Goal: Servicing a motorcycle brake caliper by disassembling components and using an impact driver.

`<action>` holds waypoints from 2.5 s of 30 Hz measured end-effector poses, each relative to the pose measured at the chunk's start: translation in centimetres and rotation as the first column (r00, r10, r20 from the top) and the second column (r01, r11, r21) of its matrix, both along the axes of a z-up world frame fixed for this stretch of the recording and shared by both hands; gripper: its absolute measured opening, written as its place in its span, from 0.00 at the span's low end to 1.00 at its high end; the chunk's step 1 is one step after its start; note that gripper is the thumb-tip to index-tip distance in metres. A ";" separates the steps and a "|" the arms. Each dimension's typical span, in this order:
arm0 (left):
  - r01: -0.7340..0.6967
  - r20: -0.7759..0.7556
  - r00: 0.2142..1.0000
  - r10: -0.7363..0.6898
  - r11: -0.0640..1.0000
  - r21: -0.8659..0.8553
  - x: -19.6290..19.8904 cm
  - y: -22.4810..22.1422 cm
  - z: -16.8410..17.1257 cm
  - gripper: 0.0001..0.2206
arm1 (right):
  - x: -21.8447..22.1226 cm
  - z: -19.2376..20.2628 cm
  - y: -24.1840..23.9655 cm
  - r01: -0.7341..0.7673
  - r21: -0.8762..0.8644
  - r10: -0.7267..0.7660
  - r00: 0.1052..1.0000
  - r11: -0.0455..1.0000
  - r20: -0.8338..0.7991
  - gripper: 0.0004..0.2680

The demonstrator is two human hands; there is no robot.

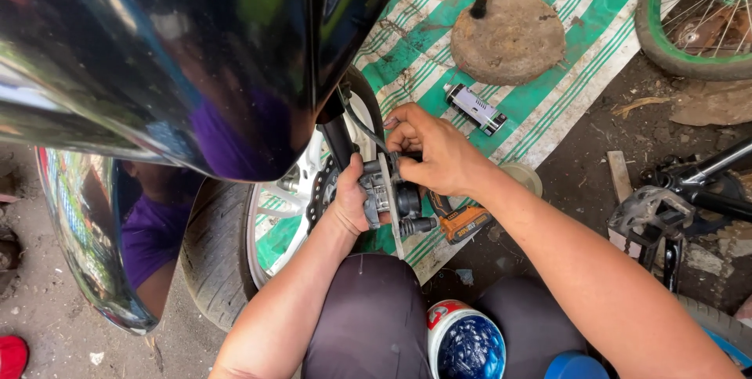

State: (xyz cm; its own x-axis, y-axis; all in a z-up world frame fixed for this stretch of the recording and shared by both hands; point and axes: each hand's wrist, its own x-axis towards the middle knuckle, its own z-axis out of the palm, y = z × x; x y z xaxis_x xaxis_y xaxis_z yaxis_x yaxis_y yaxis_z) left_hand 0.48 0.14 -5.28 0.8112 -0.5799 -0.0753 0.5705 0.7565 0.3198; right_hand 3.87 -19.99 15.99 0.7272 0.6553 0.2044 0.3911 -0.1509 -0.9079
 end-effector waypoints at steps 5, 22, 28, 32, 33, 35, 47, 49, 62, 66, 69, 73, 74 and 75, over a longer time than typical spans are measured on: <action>-0.064 -0.039 0.997 0.062 0.997 -0.044 -1.5 -0.4 3.2 0.42 | 0.0 -1.3 0.1 0.019 0.006 -0.019 1.000 1.000 0.001 0.19; -0.140 -0.090 0.986 0.139 0.990 -0.014 -1.6 -0.5 1.4 0.41 | 0.6 0.3 0.2 -0.039 -0.124 0.035 0.999 0.991 -0.037 0.13; -0.080 -0.106 0.993 0.055 0.966 -0.244 -1.7 -1.2 5.6 0.43 | 0.5 -0.3 -0.8 -0.090 -0.004 0.088 0.974 0.996 -0.208 0.13; -0.028 -0.062 0.998 0.011 0.958 -0.287 -0.9 -1.0 4.7 0.45 | 0.8 -1.3 -1.1 -0.021 0.055 0.031 0.981 0.998 -0.190 0.21; -0.028 -0.042 0.999 0.017 0.964 -0.264 -0.7 -0.9 4.4 0.45 | 0.7 -1.0 -1.0 0.012 0.059 -0.001 0.983 0.998 -0.182 0.22; -0.044 -0.062 0.998 0.030 0.971 -0.234 -0.9 -0.9 3.8 0.45 | 1.1 -2.1 -1.0 0.019 0.070 -0.003 0.977 0.997 -0.213 0.21; -0.093 -0.033 0.995 0.092 0.995 -0.043 -0.9 -0.3 1.1 0.45 | 1.4 -2.0 -0.5 -0.023 0.056 0.033 0.983 0.998 -0.179 0.19; -0.104 -0.067 0.992 0.103 0.995 -0.010 -1.3 -0.6 3.3 0.43 | 1.2 -1.9 -0.6 -0.035 0.061 0.044 0.987 0.998 -0.157 0.18; -0.090 -0.072 0.994 0.088 0.996 -0.022 -1.5 -1.4 5.5 0.43 | 0.6 0.5 -0.7 -0.054 -0.031 0.049 0.988 0.998 -0.149 0.13; -0.092 -0.102 0.991 0.083 0.992 -0.088 -1.5 -1.7 6.0 0.46 | 1.5 -0.4 -0.8 -0.042 0.049 0.050 0.982 0.998 -0.182 0.14; -0.066 -0.110 0.993 0.045 0.979 -0.191 -0.8 -0.9 4.9 0.47 | 1.2 -1.0 -1.1 -0.024 0.148 0.057 0.973 0.989 -0.224 0.21; -0.139 -0.112 0.985 0.132 0.988 -0.060 -1.8 -0.9 4.4 0.47 | 0.7 -0.8 -0.7 -0.023 0.117 0.034 0.995 0.993 -0.095 0.22; -0.139 -0.108 0.985 0.134 0.989 -0.039 -1.8 -0.8 4.2 0.46 | 0.6 -0.7 -0.5 -0.020 0.096 0.026 0.997 0.995 -0.066 0.22; -0.140 -0.105 0.985 0.137 0.990 -0.017 -1.8 -0.7 4.0 0.45 | 0.6 -0.5 -0.4 -0.016 0.074 0.019 0.999 0.997 -0.037 0.21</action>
State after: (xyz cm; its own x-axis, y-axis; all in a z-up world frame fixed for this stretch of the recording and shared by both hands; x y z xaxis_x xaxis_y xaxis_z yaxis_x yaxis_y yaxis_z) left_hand -1.33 -0.57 -1.25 0.8725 -0.4651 -0.1501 0.4886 0.8373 0.2455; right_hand 4.43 -20.37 15.53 0.7239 0.6521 0.2254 0.3582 -0.0761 -0.9305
